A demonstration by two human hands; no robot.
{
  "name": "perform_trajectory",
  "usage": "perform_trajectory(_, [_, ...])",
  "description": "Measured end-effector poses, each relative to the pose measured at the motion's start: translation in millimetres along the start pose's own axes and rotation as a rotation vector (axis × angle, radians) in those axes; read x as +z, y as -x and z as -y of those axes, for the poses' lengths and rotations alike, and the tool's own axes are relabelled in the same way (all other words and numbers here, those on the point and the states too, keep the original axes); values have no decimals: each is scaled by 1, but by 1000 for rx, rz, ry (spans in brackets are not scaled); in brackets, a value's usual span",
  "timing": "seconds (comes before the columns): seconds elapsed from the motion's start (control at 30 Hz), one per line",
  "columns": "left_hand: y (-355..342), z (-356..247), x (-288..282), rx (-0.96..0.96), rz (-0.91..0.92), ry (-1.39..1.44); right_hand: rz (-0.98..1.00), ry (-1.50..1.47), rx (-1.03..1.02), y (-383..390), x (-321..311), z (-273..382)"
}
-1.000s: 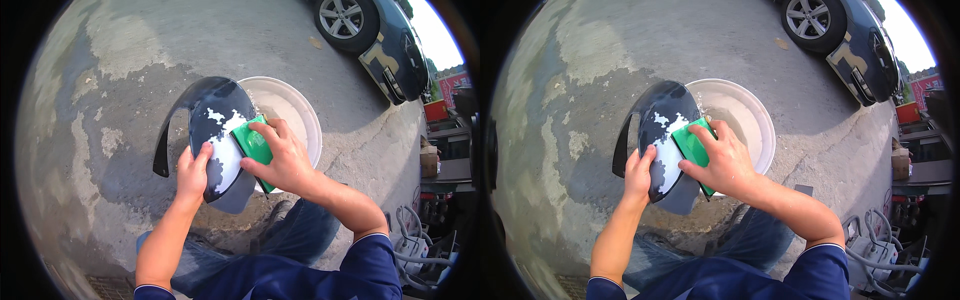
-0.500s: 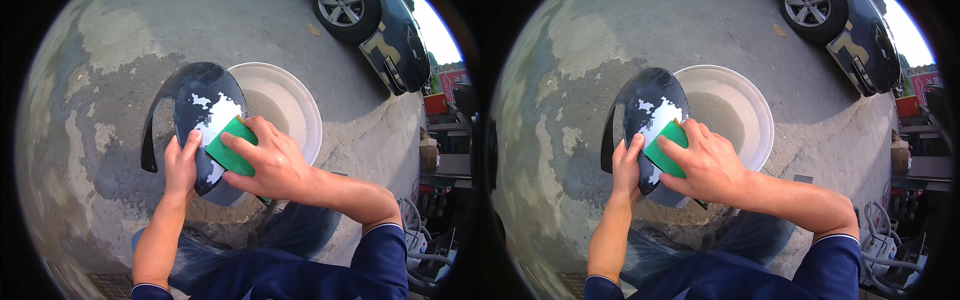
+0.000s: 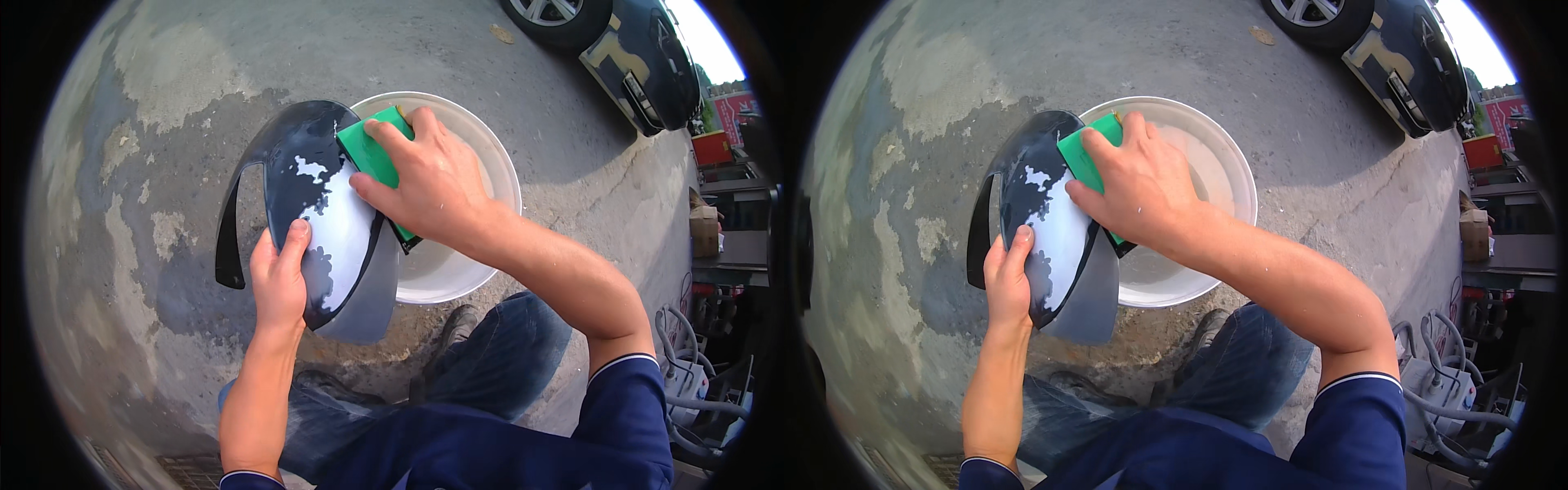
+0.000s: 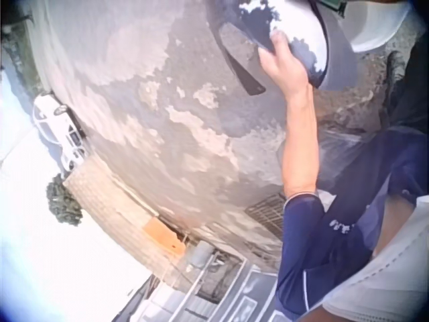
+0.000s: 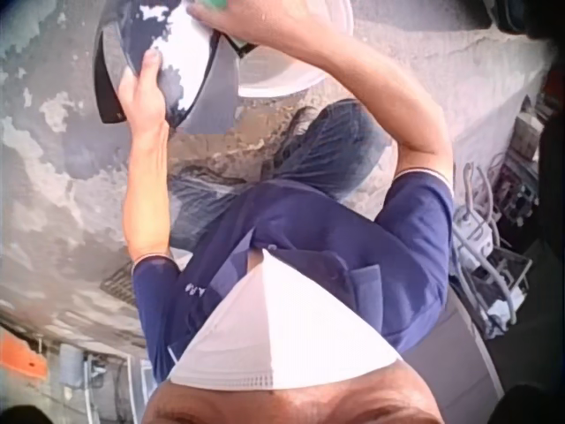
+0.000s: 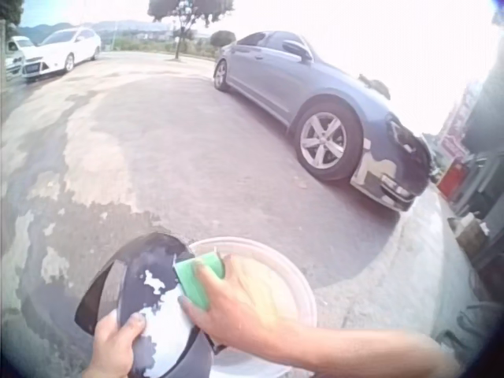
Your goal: The person sits on the ground and sands a black car part with a green sanding block, repeatedly dipping it into a bucket of water. They then wipe the part with a green cloth and rinse it with a hose.
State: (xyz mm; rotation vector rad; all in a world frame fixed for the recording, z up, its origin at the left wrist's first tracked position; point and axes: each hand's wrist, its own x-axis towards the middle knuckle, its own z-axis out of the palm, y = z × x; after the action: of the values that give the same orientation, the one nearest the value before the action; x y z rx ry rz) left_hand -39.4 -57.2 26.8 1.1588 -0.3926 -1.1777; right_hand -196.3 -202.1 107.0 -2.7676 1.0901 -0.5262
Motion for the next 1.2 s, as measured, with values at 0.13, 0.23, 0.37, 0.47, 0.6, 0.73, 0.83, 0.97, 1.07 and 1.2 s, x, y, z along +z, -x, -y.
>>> perform_trajectory(0.13, [7,-6,2,-32,-43,-9,119,-251,-242,51,-13,27])
perform_trajectory(0.23, [7,0,2,16,9,29,60,-112,19,-11,6,-3])
perform_trajectory(0.37, [11,-1,-6,13,-23,-21,28,-117,-31,19,6,9])
perform_trajectory(0.47, [11,-7,-3,-23,-1,8,29,-247,-216,36,-2,18])
perform_trajectory(0.6, [3,9,-8,17,14,-75,49,-76,137,-32,19,-20])
perform_trajectory(0.73, [9,-8,4,-16,-7,26,-6,-229,-199,33,5,27])
perform_trajectory(0.83, [8,0,-7,0,-6,-28,42,-194,-122,7,14,14])
perform_trajectory(0.97, [3,0,-4,-2,25,-39,-13,-114,108,-30,22,-12])
perform_trajectory(1.07, [7,-7,3,9,32,-4,-50,-261,-224,26,10,23])
perform_trajectory(1.2, [3,-1,5,26,58,-107,39,-118,118,-37,22,-20])
